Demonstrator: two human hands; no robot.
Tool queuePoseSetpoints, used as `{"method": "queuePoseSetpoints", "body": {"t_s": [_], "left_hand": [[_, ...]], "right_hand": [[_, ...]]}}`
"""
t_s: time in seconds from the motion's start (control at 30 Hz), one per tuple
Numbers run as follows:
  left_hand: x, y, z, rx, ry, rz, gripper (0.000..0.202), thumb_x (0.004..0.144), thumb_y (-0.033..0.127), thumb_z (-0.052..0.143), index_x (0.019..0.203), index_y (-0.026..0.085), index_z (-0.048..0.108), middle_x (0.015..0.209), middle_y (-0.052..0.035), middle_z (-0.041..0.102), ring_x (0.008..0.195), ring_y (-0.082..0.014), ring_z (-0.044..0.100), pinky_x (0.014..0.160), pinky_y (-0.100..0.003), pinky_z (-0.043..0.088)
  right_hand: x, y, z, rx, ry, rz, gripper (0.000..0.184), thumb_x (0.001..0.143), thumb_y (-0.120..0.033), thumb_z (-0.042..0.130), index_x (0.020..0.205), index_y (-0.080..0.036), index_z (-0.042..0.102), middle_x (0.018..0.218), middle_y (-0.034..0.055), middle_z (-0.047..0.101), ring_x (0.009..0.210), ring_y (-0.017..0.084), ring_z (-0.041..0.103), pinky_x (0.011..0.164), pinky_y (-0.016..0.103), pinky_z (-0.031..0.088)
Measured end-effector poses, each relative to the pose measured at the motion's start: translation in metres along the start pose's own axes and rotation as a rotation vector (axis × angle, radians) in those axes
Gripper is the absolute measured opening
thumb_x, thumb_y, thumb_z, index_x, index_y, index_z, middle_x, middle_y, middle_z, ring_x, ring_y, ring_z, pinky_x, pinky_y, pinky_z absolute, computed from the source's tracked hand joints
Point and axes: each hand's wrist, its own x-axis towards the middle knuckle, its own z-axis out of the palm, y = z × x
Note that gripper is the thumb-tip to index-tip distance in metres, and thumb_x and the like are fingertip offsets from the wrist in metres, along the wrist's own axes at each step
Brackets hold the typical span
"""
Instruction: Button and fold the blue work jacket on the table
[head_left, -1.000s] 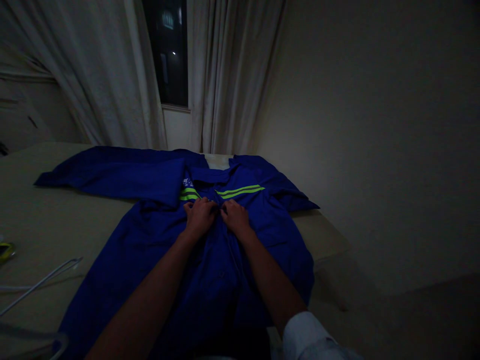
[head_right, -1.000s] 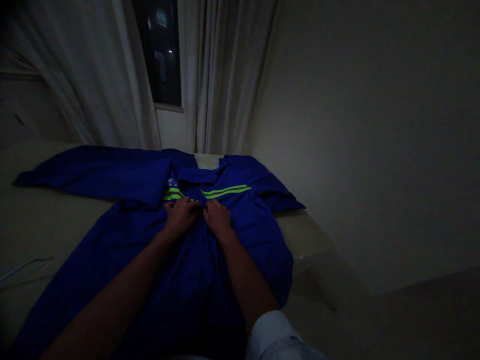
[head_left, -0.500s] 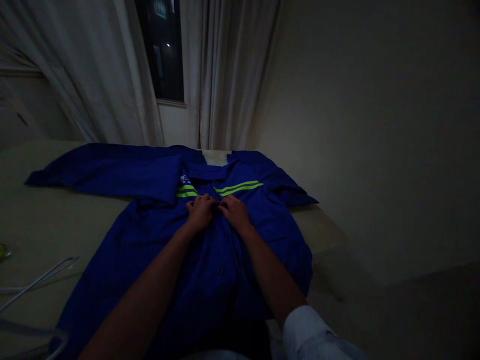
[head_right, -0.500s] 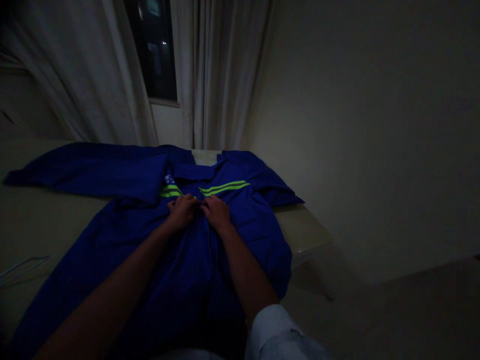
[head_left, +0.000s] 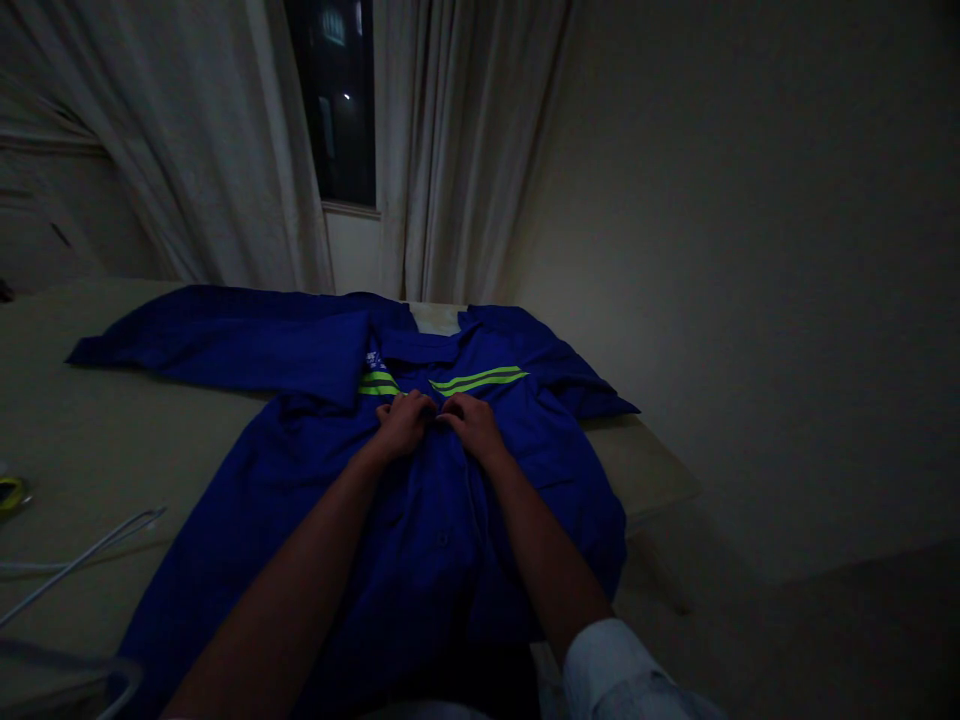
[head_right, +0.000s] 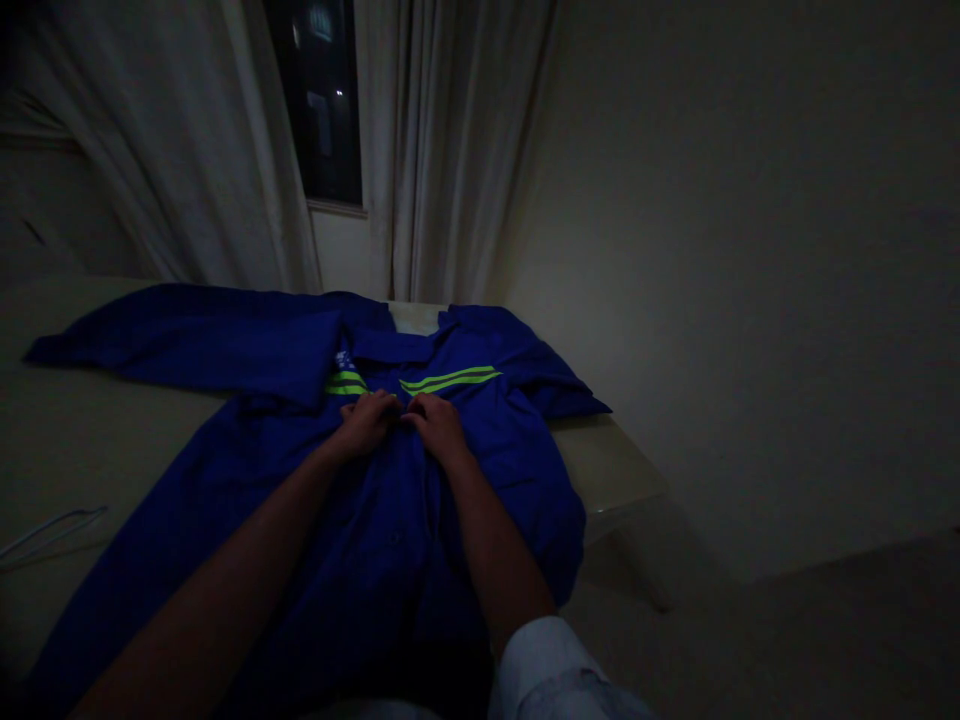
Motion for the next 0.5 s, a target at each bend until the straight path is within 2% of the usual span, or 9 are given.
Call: {"method": "queuePoseSetpoints", "body": {"t_s": [0.27, 0.5], "left_hand": [[0.000, -0.007, -0.006, -0.044, -0.013, 0.066, 0.025, 0.091, 0.021, 0.057, 0.110, 0.026, 0.071, 0.118, -0.0075, 0.068, 0.119, -0.0306, 0.058, 0.093, -0.045, 0.040], [-0.001, -0.004, -0.017, 0.012, -0.066, 0.103, 0.025, 0.087, 0.017, 0.060, 0.107, 0.026, 0.072, 0.117, -0.0067, 0.070, 0.118, -0.0314, 0.059, 0.094, -0.045, 0.042]], "right_hand": [[0.002, 0.007, -0.004, 0.134, -0.077, -0.025, 0.008, 0.084, -0.017, 0.077, 0.089, -0.020, 0.072, 0.089, -0.0002, 0.071, 0.079, 0.015, 0.062, 0.077, 0.025, 0.048], [0.002, 0.012, 0.002, 0.196, -0.030, -0.009, 0.013, 0.078, -0.017, 0.085, 0.081, -0.018, 0.072, 0.083, -0.0013, 0.068, 0.078, 0.015, 0.061, 0.075, 0.024, 0.046]]}}
